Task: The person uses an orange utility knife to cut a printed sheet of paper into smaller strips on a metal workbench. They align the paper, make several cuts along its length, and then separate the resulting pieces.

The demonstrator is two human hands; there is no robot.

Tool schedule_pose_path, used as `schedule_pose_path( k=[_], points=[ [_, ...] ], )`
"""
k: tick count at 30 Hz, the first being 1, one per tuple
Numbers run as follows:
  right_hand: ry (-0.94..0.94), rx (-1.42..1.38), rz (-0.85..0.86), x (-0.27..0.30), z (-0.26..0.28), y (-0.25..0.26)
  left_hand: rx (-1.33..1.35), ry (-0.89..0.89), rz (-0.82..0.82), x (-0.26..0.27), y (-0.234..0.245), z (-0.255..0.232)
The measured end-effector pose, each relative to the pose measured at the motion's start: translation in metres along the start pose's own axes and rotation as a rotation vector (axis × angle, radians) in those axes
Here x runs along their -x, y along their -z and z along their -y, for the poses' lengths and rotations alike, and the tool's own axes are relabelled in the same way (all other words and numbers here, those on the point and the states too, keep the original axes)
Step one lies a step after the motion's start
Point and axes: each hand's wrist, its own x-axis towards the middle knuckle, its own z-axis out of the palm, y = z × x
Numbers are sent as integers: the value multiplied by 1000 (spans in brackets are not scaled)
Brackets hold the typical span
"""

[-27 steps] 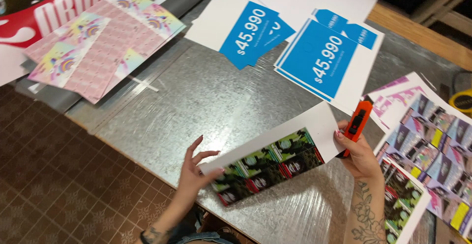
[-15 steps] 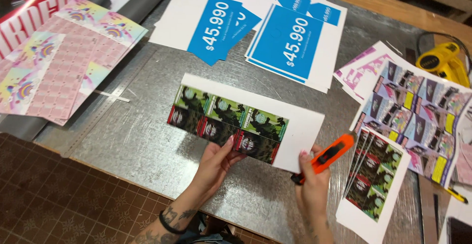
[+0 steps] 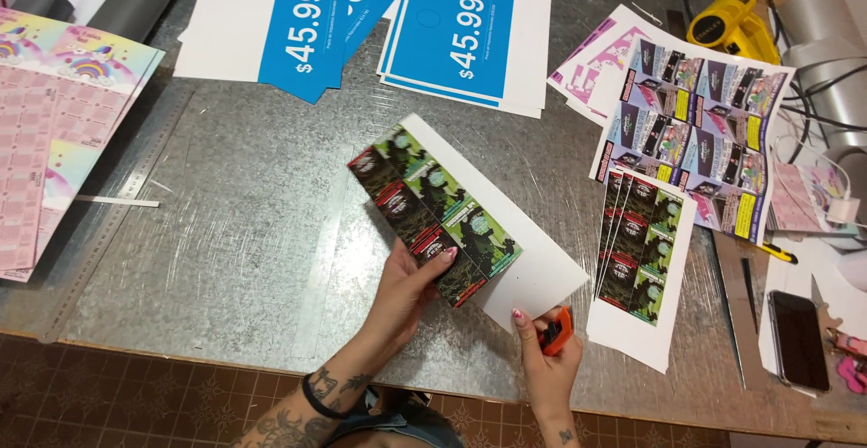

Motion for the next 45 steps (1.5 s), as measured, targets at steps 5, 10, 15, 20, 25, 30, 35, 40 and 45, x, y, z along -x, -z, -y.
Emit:
schedule_pose_path(
  k=[5,10,15,20,25,30,35,40,45],
  points=[
    [562,466,-16,-36,-26,59,211,20,81,15,1,-21],
    [860,630,1,-53,53,79,175,-25,116,8,38,-35],
    [354,295,-595,-51,82,83,-877,111,216,0,82,-29],
    [108,125,-254,-34,22,34,-1420,-250,4,28,99,-29],
    [-130,-27,177,24,1,-62,-1053,-344,121,71,98,-64],
    [-162,-99,482,47,27,-131,-914,21,-33,36,161,-65],
    [-143,168,505,32,22,-108,-1040,-179,-373,31,245,-171],
    [-12,283,489,28,8,-85,-1535,-273,-620,18,276,-194],
    [636,708,592,25,-19,-56,-1715,114,212,76,175,-137]
  ],
)
